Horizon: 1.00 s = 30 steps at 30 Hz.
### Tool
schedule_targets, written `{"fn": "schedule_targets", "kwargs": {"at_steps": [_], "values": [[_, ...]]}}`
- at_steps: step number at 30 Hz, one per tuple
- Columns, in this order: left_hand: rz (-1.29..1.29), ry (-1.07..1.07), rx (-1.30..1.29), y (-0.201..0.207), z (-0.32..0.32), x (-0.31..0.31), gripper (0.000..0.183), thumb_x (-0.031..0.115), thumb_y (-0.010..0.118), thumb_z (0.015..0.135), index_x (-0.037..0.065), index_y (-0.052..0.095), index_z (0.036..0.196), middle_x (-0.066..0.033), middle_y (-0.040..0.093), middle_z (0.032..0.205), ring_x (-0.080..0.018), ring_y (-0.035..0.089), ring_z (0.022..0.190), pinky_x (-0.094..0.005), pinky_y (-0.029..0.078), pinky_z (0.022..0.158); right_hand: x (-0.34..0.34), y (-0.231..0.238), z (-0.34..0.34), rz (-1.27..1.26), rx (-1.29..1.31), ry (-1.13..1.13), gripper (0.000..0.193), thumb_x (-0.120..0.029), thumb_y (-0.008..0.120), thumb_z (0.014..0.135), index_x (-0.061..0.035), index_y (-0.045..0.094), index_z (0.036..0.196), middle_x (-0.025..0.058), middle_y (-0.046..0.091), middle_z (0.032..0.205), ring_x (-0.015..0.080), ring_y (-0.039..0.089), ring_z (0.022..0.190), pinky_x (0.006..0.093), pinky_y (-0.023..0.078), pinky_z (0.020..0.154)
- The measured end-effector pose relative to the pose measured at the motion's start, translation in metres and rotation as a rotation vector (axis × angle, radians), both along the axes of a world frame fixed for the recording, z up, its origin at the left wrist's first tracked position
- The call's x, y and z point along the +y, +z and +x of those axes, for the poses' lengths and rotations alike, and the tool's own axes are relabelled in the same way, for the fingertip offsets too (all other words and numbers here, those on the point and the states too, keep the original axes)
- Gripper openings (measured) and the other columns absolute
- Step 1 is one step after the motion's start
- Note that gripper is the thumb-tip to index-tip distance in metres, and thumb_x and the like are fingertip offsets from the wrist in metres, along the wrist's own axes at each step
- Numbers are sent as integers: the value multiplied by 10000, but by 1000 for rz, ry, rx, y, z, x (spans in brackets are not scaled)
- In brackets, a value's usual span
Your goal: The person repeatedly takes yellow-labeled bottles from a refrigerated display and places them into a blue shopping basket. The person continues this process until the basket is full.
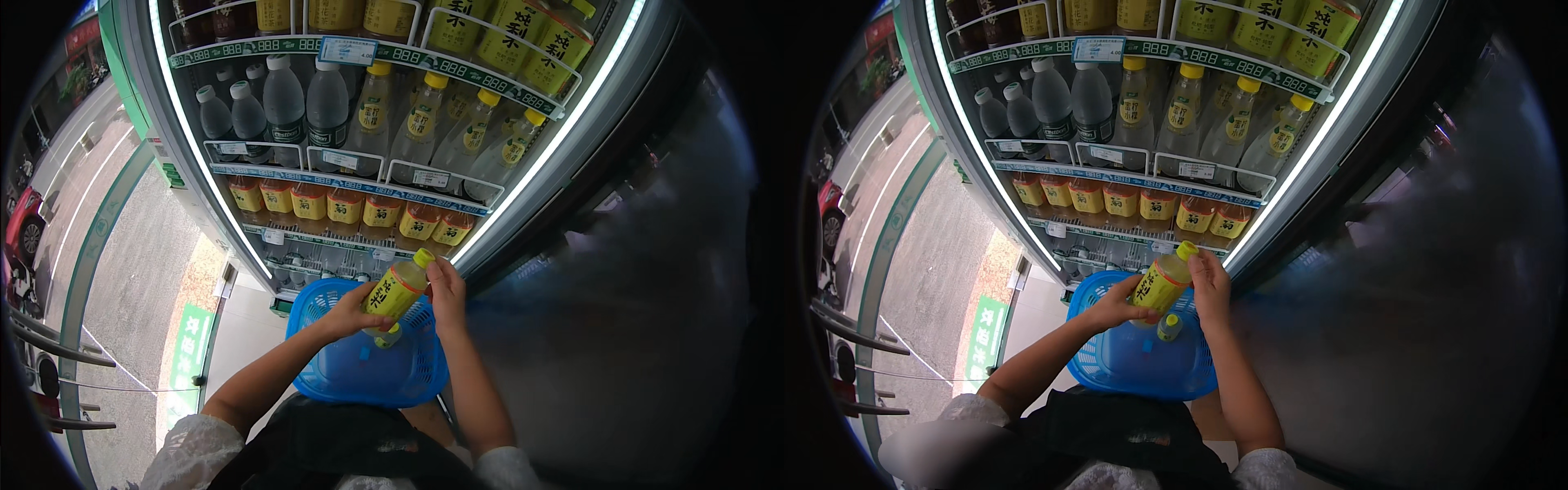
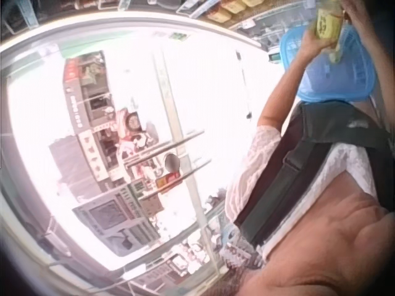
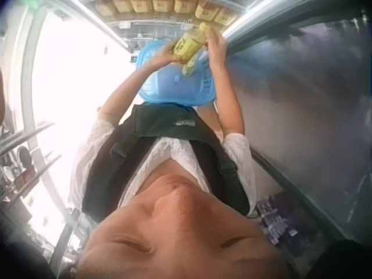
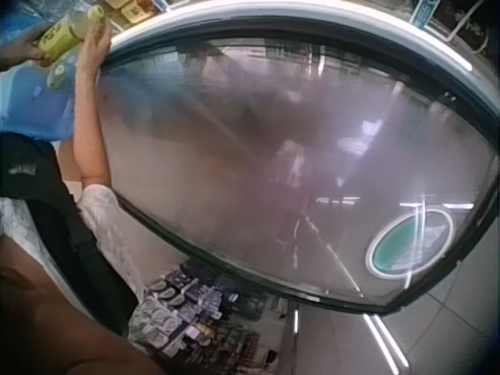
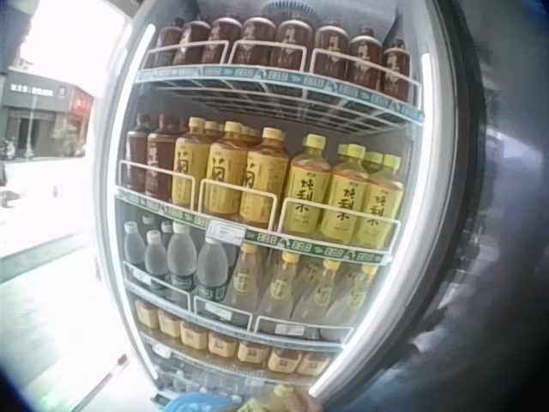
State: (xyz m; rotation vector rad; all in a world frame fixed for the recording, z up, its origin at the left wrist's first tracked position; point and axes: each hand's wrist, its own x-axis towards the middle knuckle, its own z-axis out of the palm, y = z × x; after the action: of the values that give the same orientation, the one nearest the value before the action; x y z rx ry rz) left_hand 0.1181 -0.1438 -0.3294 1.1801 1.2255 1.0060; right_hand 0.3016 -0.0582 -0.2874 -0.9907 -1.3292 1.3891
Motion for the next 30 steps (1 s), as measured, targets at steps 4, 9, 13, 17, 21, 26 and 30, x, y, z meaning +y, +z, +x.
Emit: {"fn": "schedule_targets", "kwargs": {"at_steps": [4,9,13,17,21,26,30], "values": [[115,147,107,49,16,5,818,283,867,732,-11,449,1371,-188,619,1183,-283,623,1103,-399,507,945,-19,16,2,404,-412,27,711,-454,713,911,1,461,1396,144,571,1179,217,649,955,342,546,809],[649,392,493,99,34,39,867,228,911,647,7,448,1347,-214,539,1216,-406,507,1171,-474,430,996,1,82,1,695,-442,-135,809,-436,818,803,-3,415,1356,188,523,1234,317,638,1061,399,559,835],[1049,512,650,183,27,60,843,161,877,680,17,411,1368,-220,464,1325,-428,441,1222,-470,411,1024,8,188,-7,777,-272,-114,809,-307,878,754,-26,393,1338,201,548,1265,339,636,1123,425,556,902],[1226,456,529,263,34,83,854,77,815,731,50,341,1441,-213,390,1387,-408,420,1299,-456,400,1060,26,287,6,1073,-102,-142,1003,-231,866,768,-117,193,1504,228,576,1279,358,634,1159,446,549,954],[1361,450,590,310,32,101,849,60,770,772,59,293,1474,-212,371,1406,-418,419,1302,-444,401,1065,55,358,13,1196,-239,-179,1008,-216,864,765,-197,187,1512,231,593,1280,382,637,1157,466,544,966],[1414,413,953,323,38,122,709,98,719,780,29,402,1411,-214,431,1368,-406,437,1292,-438,384,1092,79,397,6,1326,-535,-341,920,-289,858,763,-236,256,1456,193,596,1318,404,634,1158,472,539,961],[1385,432,1046,328,37,129,659,80,707,754,44,468,1367,-189,479,1332,-371,455,1285,-427,383,1092,83,401,0,1257,-591,-354,909,-293,860,756,-233,272,1447,189,603,1312,398,634,1161,467,537,964]]}}
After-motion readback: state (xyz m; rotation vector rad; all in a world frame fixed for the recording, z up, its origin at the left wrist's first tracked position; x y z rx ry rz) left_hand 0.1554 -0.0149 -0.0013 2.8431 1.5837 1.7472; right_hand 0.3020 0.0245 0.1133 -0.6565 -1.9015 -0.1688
